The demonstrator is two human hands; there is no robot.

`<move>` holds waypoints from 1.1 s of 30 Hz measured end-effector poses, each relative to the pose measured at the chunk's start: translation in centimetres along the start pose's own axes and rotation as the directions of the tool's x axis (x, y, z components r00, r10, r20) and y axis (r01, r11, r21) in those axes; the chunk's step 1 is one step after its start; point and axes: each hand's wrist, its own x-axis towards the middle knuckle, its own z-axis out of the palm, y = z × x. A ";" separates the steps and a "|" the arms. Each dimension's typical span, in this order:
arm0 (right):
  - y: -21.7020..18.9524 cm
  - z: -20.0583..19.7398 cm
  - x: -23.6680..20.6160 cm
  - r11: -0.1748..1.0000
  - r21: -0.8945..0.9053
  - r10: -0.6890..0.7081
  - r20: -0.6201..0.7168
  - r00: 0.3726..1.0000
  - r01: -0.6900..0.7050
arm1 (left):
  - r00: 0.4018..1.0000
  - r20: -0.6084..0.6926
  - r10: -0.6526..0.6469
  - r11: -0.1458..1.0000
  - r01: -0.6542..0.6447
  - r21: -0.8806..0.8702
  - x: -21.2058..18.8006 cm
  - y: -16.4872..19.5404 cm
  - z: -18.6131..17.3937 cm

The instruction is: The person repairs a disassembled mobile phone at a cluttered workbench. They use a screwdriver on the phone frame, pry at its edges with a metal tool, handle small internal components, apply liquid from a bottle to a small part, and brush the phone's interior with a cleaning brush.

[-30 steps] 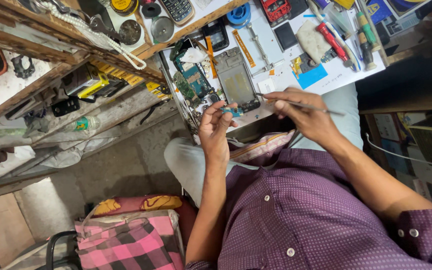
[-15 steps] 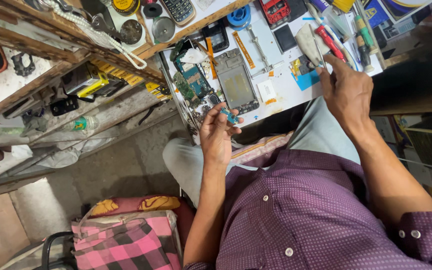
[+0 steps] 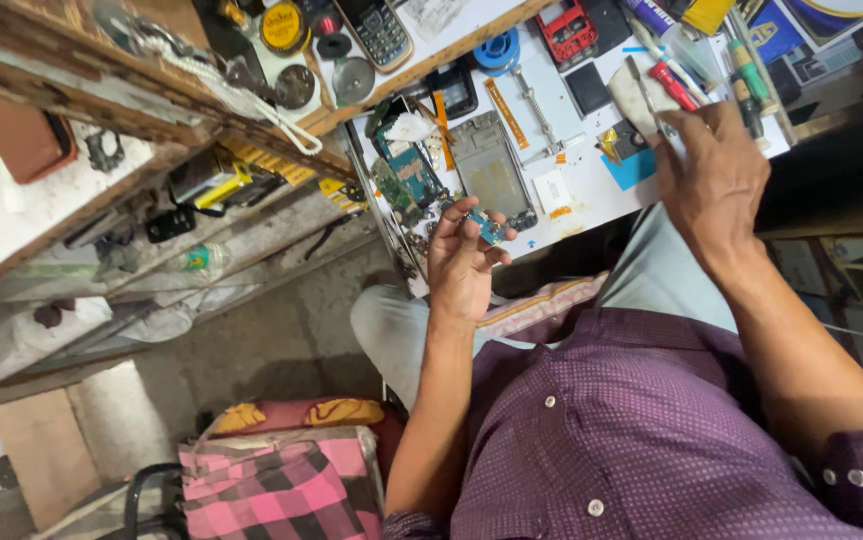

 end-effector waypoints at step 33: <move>-6.9 5.0 -0.3 0.124 0.775 0.093 0.613 0.785 -0.620 | 0.991 0.039 0.131 0.978 -0.136 0.158 1.7 -1.1 0.4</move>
